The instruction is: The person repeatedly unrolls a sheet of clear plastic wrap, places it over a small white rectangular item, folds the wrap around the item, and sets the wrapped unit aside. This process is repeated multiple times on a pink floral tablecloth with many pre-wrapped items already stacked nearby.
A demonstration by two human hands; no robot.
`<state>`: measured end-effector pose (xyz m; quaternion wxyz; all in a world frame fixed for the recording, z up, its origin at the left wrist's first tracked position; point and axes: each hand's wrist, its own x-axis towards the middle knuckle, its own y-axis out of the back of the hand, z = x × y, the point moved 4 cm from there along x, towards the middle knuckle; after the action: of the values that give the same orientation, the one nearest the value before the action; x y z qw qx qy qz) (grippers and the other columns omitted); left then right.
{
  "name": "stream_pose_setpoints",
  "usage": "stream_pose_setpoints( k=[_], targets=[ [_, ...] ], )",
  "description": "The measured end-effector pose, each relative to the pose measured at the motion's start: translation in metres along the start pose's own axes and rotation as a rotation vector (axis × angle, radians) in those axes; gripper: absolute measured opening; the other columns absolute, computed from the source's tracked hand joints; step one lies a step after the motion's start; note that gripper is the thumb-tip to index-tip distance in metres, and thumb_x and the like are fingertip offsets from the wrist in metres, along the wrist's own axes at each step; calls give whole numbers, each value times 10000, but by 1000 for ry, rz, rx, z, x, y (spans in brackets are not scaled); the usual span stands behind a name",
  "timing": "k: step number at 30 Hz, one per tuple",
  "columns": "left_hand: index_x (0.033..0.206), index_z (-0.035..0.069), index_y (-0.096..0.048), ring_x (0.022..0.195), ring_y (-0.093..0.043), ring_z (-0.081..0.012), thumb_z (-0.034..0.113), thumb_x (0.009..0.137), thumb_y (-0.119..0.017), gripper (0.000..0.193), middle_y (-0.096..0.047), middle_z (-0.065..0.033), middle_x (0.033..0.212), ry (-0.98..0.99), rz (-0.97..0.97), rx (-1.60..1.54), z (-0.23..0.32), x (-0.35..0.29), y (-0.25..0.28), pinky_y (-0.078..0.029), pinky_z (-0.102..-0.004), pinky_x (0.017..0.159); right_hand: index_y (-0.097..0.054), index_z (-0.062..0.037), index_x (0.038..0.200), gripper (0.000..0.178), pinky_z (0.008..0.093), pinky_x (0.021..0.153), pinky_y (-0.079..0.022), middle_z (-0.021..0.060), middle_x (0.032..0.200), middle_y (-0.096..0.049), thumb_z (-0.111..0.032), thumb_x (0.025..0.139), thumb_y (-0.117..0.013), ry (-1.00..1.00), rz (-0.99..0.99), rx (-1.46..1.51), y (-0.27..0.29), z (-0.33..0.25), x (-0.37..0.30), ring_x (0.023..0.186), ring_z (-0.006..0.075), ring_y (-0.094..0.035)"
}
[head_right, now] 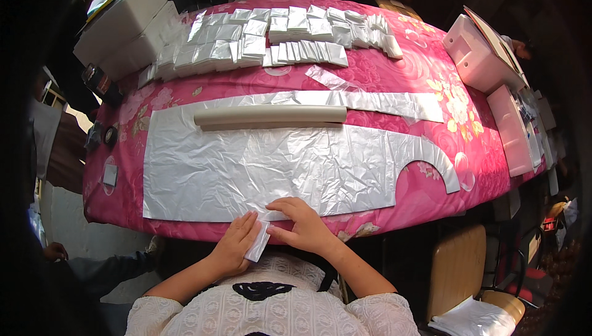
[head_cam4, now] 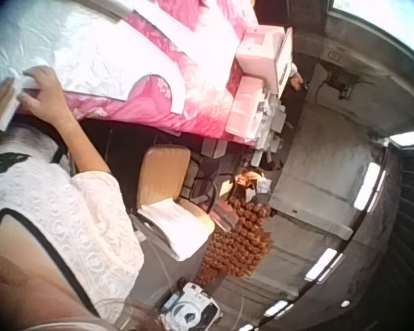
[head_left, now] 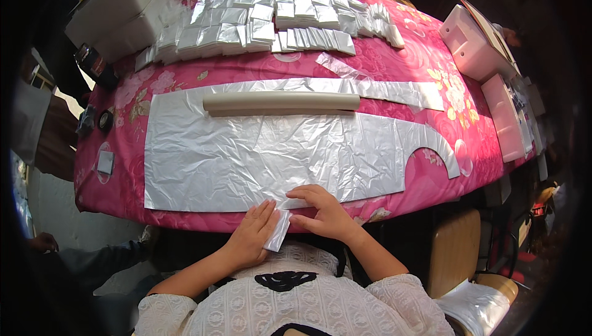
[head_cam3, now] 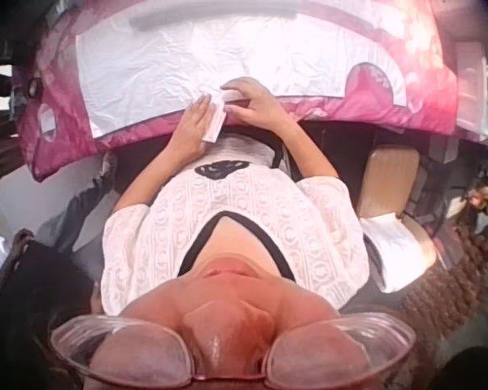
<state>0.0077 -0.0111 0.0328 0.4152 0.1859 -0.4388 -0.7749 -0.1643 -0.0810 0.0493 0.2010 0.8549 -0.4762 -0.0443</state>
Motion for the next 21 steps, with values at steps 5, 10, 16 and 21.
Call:
stream_pose_setpoints(
  k=[5,10,16,21],
  targets=[
    [1361,-2,-323,1352,-151,-375,161,874,-446,528,-77,-234,1472,103,224,-751,2,8,30,-183,-427,1071,-556,-69,1171,464,317,878,-415,82,1148,-544,-194,754,-716,29,-176,295,-15,-8,14,1073,196,-499],
    [1386,7,-248,1331,-222,-355,269,879,-495,622,-75,-239,1472,46,427,-505,-26,18,34,-228,-414,1056,-627,-28,842,128,280,735,-436,54,839,-604,-73,746,-700,69,44,204,9,11,46,808,172,-564],
    [1282,-11,-364,1259,-260,-467,197,688,-682,705,-183,-305,1405,162,454,108,-59,2,34,-257,-519,1016,-633,-49,791,71,289,634,-424,51,767,-581,-76,753,-686,250,750,-390,183,47,165,718,188,-534],
    [1264,-14,-389,1259,-248,-471,225,701,-664,670,-228,-304,1388,205,376,193,-68,2,24,-259,-534,1015,-663,-123,767,91,345,620,-479,18,761,-606,-125,683,-697,247,986,-1082,270,101,245,746,223,-584]
  ],
)
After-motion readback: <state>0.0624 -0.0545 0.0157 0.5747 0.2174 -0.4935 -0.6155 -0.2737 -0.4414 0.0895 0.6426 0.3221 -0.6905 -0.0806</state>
